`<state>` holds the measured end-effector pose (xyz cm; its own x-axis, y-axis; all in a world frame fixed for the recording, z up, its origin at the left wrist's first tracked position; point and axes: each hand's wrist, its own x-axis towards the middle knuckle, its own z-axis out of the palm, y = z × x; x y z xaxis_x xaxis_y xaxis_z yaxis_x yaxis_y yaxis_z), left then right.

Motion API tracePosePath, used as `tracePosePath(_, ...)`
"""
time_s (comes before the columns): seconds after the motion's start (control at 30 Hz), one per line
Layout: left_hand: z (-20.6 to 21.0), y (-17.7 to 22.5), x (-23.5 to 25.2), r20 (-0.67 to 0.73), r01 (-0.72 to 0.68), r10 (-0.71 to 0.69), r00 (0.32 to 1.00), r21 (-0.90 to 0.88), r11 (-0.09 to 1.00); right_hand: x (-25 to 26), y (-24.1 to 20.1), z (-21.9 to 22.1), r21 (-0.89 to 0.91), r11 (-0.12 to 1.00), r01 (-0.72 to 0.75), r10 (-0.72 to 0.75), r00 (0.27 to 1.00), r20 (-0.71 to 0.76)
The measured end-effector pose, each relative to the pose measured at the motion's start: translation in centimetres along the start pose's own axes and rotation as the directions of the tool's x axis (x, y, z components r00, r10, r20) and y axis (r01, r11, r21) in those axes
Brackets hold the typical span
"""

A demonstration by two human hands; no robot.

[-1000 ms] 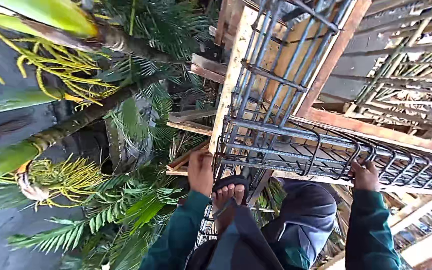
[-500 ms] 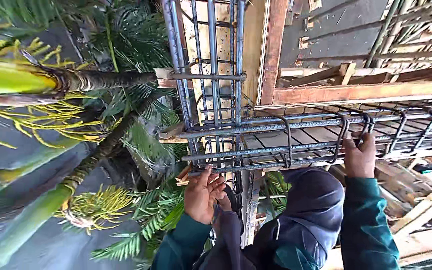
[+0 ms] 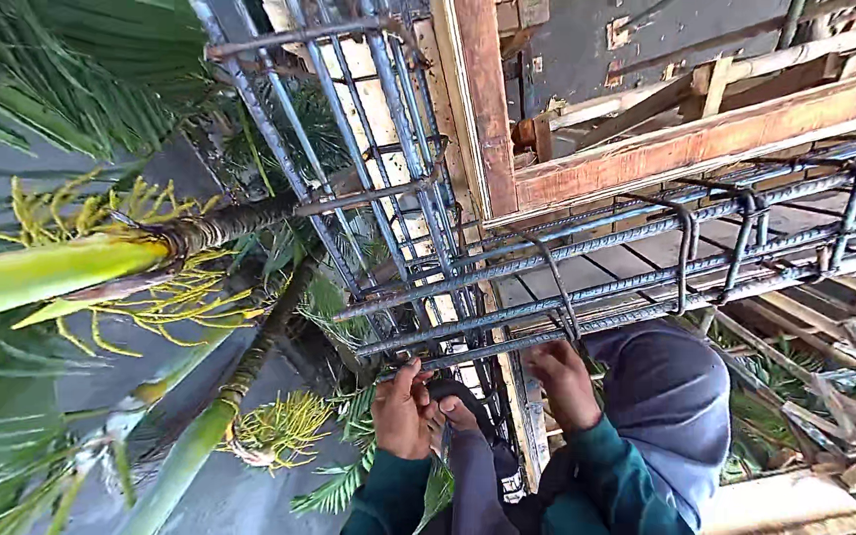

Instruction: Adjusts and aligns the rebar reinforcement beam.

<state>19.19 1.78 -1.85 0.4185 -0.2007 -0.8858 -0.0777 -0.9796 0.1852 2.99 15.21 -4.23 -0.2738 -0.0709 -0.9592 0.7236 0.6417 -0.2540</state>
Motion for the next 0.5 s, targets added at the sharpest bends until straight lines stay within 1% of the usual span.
tracePosePath(0.1, -0.2, 0.0, -0.1, 0.031, -0.018, 0.016, 0.999, 0.08, 0.997, 2.5, 0.1, 2.2, 0.225, 0.974, 0.041, -0.047, 0.999, 0.021)
tracePosePath(0.17, -1.2, 0.3, -0.5, 0.077, -0.036, 0.023, 0.997, 0.169, 0.985, 3.6, 0.2, 3.3, 0.324, 0.946, 0.037, -0.041, 0.999, 0.005)
tracePosePath(0.2, -1.8, 0.5, -0.8, 0.09, -0.068, 0.049, 0.995, 0.223, 0.973, 4.1, 0.2, 3.6, 0.372, 0.928, 0.035, -0.039, 0.999, 0.002)
tracePosePath(0.23, -2.4, 0.7, -1.2, 0.091, -0.128, 0.106, 0.99, 0.279, 0.952, 4.5, 0.1, 3.9, 0.419, 0.907, 0.034, -0.044, 0.999, 0.014)
tracePosePath(0.27, -3.0, 0.9, -1.4, 0.084, -0.223, 0.207, 0.975, 0.323, 0.92, 5.0, 0.1, 4.1, 0.462, 0.886, 0.032, -0.051, 0.998, 0.03)
tracePosePath(0.3, -3.5, 1.1, -1.7, 0.087, -0.35, 0.343, 0.935, 0.356, 0.866, 5.2, 0.3, 4.2, 0.501, 0.865, 0.023, -0.054, 0.997, 0.047)
tracePosePath(0.33, -3.8, 1.5, -1.6, 0.12, -0.502, 0.499, 0.858, 0.4, 0.767, 5.3, 0.5, 4.3, 0.546, 0.838, 0.005, -0.045, 0.997, 0.06)
tracePosePath(0.37, -3.8, 2.3, -1.3, 0.182, -0.648, 0.648, 0.74, 0.45, 0.614, 5.6, 0.6, 4.5, 0.594, 0.804, -0.015, -0.038, 0.996, 0.077)
tracePosePath(0.4, -3.4, 3.5, -0.6, 0.28, -0.755, 0.749, 0.6, 0.506, 0.416, 5.9, 0.6, 4.8, 0.638, 0.77, -0.029, -0.043, 0.994, 0.096)
tracePosePath(0.43, -2.6, 4.9, 0.2, 0.402, -0.812, 0.792, 0.459, 0.551, 0.191, 6.1, 0.7, 5.0, 0.667, 0.744, -0.029, -0.057, 0.993, 0.106)
tracePosePath(0.47, -1.7, 6.2, 1.2, 0.532, -0.824, 0.771, 0.35, 0.567, -0.016, 6.1, 0.7, 5.2, 0.676, 0.737, -0.02, -0.065, 0.993, 0.1)
tracePosePath(0.5, -0.7, 7.4, 1.9, 0.643, -0.797, 0.702, 0.305, 0.576, -0.182, 5.9, 0.8, 5.1, 0.658, 0.753, -0.005, -0.07, 0.994, 0.089)
